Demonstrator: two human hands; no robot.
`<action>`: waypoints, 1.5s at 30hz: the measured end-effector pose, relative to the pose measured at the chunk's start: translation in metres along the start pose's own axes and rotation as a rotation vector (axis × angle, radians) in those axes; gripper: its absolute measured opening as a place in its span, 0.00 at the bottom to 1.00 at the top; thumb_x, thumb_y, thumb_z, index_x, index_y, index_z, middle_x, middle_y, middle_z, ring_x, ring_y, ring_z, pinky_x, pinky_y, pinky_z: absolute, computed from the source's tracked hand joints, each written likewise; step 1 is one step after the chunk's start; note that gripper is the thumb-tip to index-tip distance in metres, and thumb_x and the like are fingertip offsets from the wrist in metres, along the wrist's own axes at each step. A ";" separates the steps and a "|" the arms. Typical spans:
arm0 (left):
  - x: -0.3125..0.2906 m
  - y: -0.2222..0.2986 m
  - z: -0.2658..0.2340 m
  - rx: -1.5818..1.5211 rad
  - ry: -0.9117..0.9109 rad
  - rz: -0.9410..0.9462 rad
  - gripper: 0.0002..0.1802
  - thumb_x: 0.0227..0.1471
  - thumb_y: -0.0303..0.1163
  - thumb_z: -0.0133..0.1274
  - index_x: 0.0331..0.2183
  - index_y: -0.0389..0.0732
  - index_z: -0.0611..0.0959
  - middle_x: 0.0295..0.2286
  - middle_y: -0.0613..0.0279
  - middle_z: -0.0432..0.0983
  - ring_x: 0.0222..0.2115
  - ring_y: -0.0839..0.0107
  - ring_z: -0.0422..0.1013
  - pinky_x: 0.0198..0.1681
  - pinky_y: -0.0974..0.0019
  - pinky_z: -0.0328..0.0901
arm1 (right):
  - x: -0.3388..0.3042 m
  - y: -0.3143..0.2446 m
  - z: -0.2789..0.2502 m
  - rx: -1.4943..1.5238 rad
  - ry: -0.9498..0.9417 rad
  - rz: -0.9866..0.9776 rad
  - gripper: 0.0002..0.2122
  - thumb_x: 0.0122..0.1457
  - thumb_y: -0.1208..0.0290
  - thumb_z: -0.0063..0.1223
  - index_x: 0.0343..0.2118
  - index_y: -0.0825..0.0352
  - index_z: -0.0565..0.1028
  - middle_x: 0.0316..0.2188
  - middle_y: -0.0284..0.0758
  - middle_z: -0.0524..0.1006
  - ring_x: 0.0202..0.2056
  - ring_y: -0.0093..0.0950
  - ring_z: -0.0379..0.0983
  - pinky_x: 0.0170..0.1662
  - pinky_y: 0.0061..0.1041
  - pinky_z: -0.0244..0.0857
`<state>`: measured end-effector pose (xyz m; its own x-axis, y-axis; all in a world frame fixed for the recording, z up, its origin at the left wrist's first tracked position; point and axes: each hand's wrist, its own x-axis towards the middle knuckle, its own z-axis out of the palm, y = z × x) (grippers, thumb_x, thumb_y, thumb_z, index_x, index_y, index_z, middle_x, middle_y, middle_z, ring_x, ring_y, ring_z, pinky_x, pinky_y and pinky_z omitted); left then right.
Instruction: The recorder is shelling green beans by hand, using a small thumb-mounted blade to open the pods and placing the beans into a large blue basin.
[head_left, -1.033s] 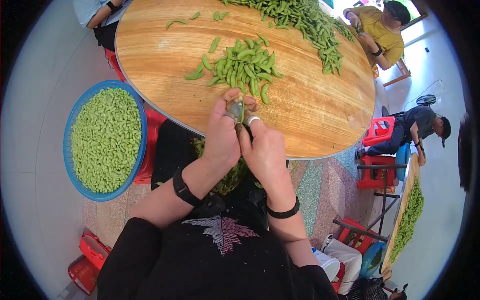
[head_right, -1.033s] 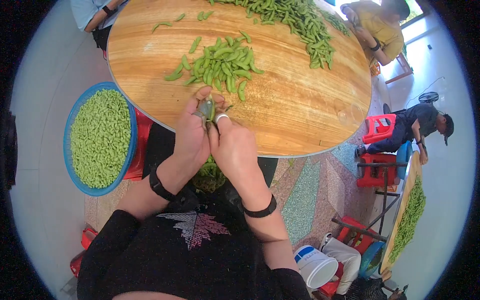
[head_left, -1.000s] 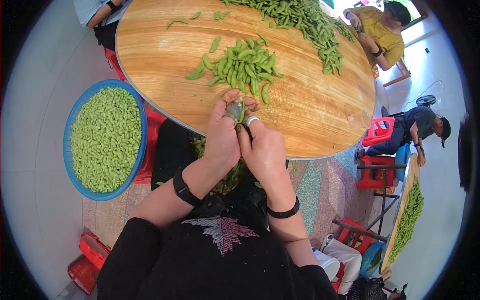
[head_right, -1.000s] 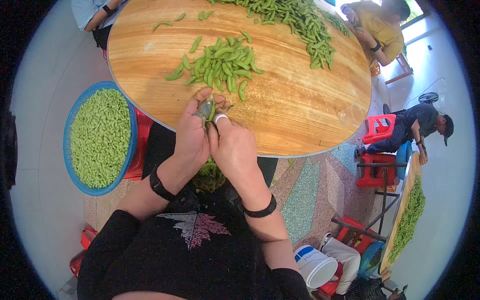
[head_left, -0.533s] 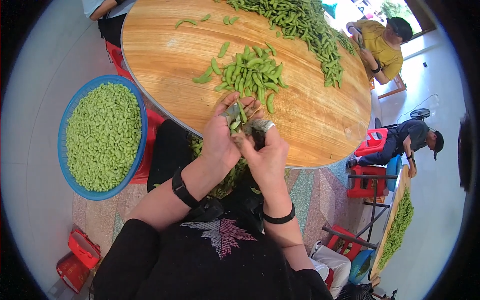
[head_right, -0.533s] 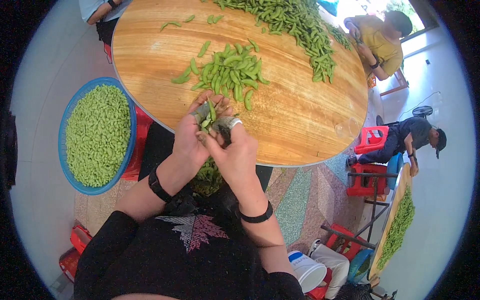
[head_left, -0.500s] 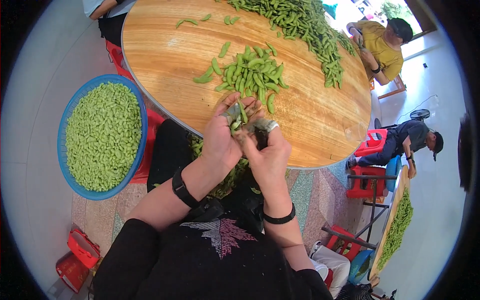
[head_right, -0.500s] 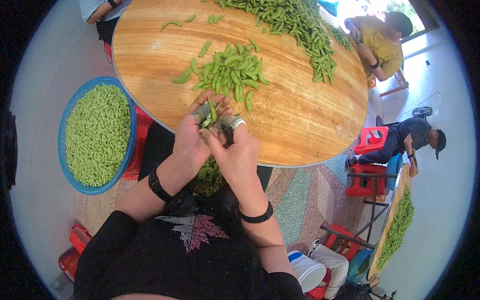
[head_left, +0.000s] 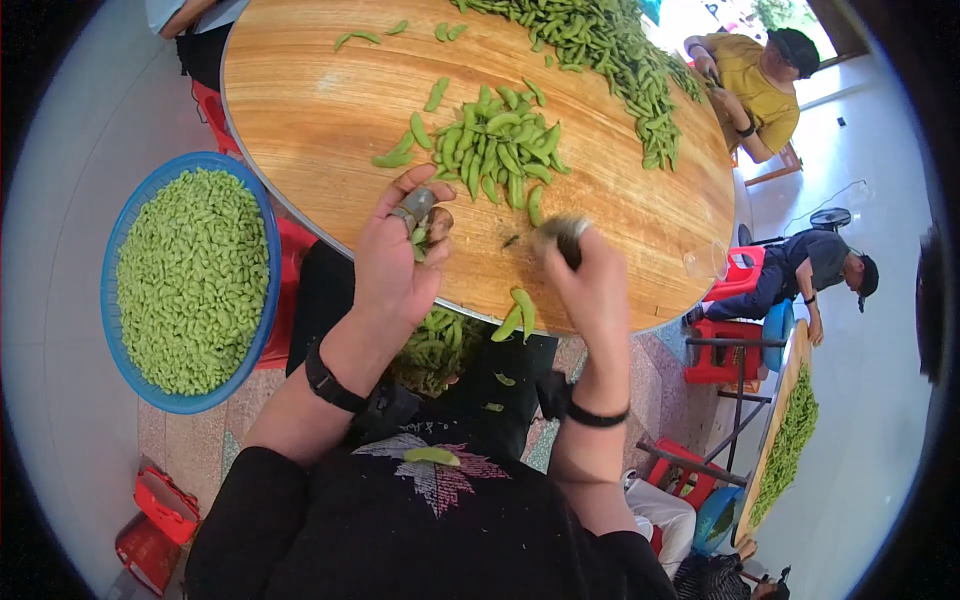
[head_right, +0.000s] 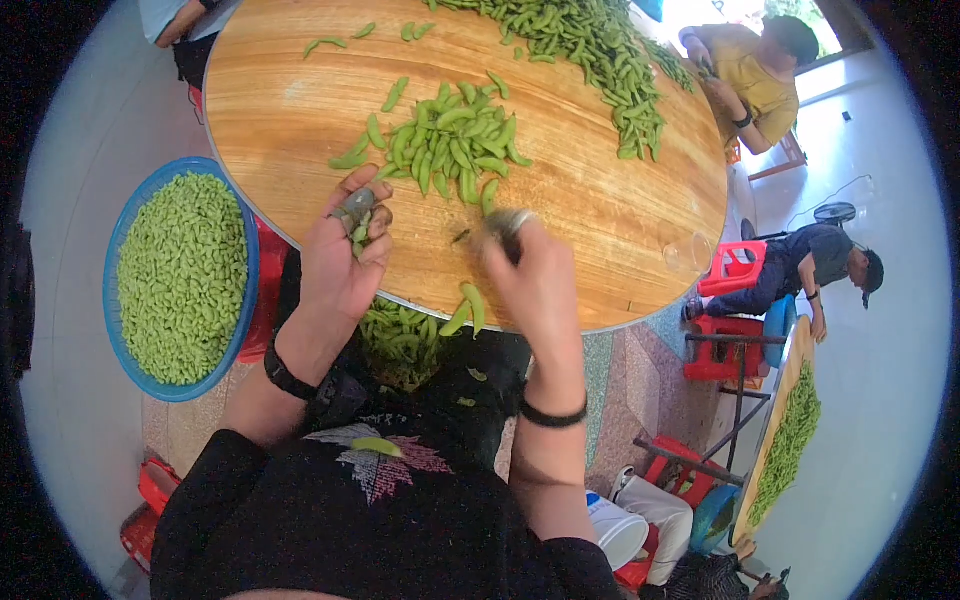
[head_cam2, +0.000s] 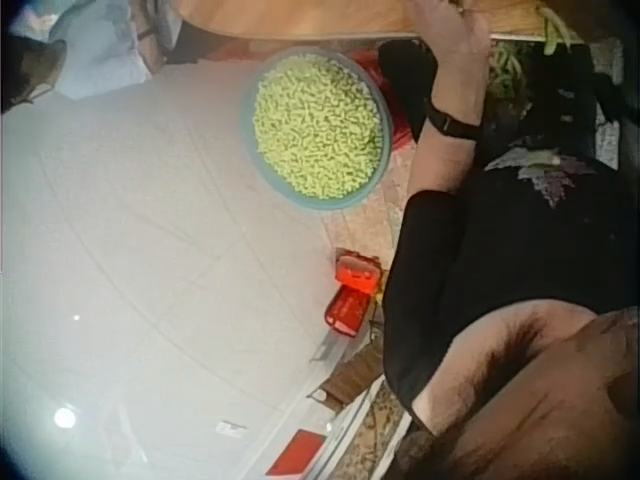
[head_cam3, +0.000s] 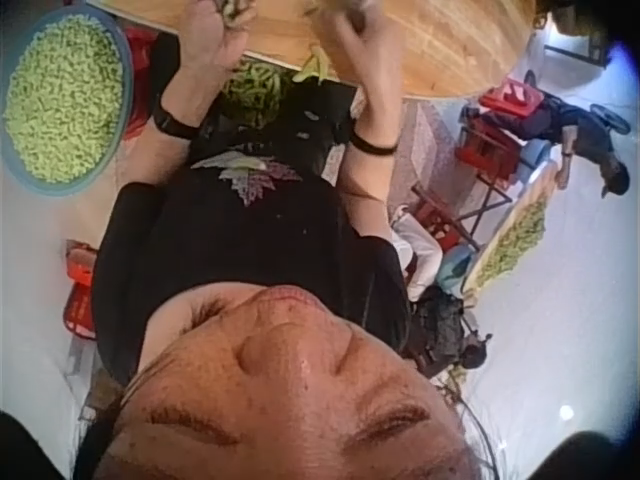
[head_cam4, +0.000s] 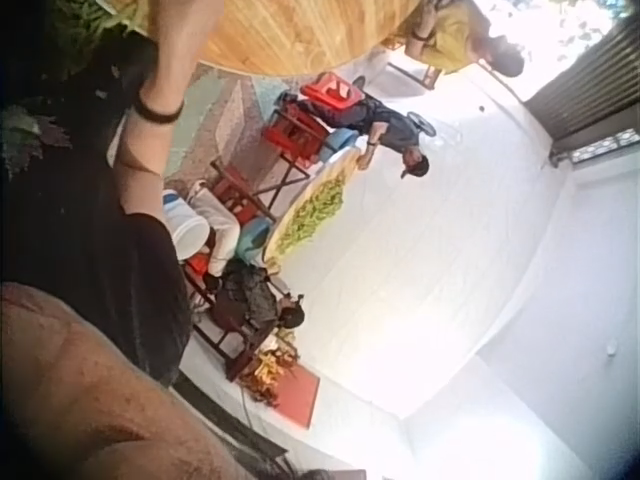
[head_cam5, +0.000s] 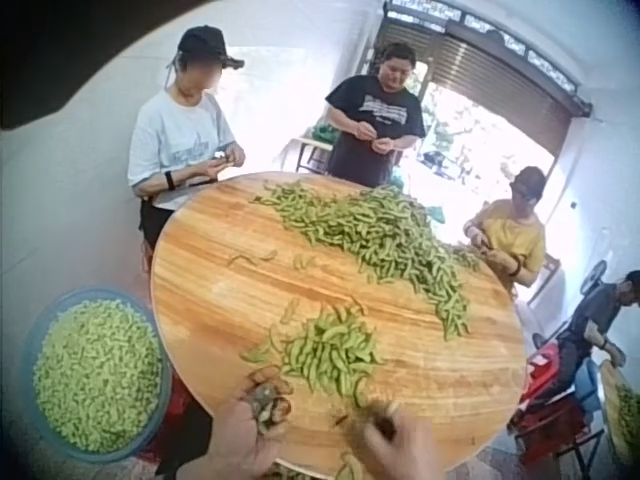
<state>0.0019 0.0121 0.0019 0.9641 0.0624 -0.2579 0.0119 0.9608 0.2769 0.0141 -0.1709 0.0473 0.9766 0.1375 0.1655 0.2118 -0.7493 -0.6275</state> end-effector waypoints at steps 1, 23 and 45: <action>-0.002 0.001 -0.001 0.079 -0.047 -0.030 0.16 0.51 0.18 0.36 0.40 0.43 0.72 0.29 0.63 0.70 0.20 0.80 0.60 0.17 0.80 0.51 | 0.011 0.014 0.012 -0.220 0.087 -0.043 0.10 0.47 0.69 0.57 0.29 0.70 0.73 0.19 0.45 0.74 0.23 0.43 0.72 0.27 0.35 0.65; -0.011 -0.035 -0.004 0.889 -0.351 0.103 0.06 0.49 0.26 0.52 0.33 0.38 0.79 0.26 0.69 0.73 0.24 0.86 0.64 0.21 0.83 0.55 | -0.039 -0.001 0.005 1.170 -0.421 0.388 0.10 0.62 0.72 0.36 0.41 0.68 0.69 0.19 0.25 0.65 0.15 0.11 0.51 0.17 0.10 0.43; -0.011 -0.049 0.008 0.662 -0.189 -0.076 0.12 0.50 0.26 0.51 0.39 0.40 0.76 0.28 0.73 0.70 0.25 0.88 0.61 0.23 0.82 0.55 | -0.030 0.007 0.036 0.427 0.135 0.086 0.05 0.54 0.76 0.46 0.31 0.72 0.72 0.16 0.45 0.70 0.19 0.30 0.69 0.24 0.27 0.62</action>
<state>-0.0073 -0.0381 -0.0019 0.9831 -0.1050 -0.1500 0.1830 0.5896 0.7867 -0.0122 -0.1573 0.0107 0.9836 -0.0206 0.1793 0.1546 -0.4165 -0.8959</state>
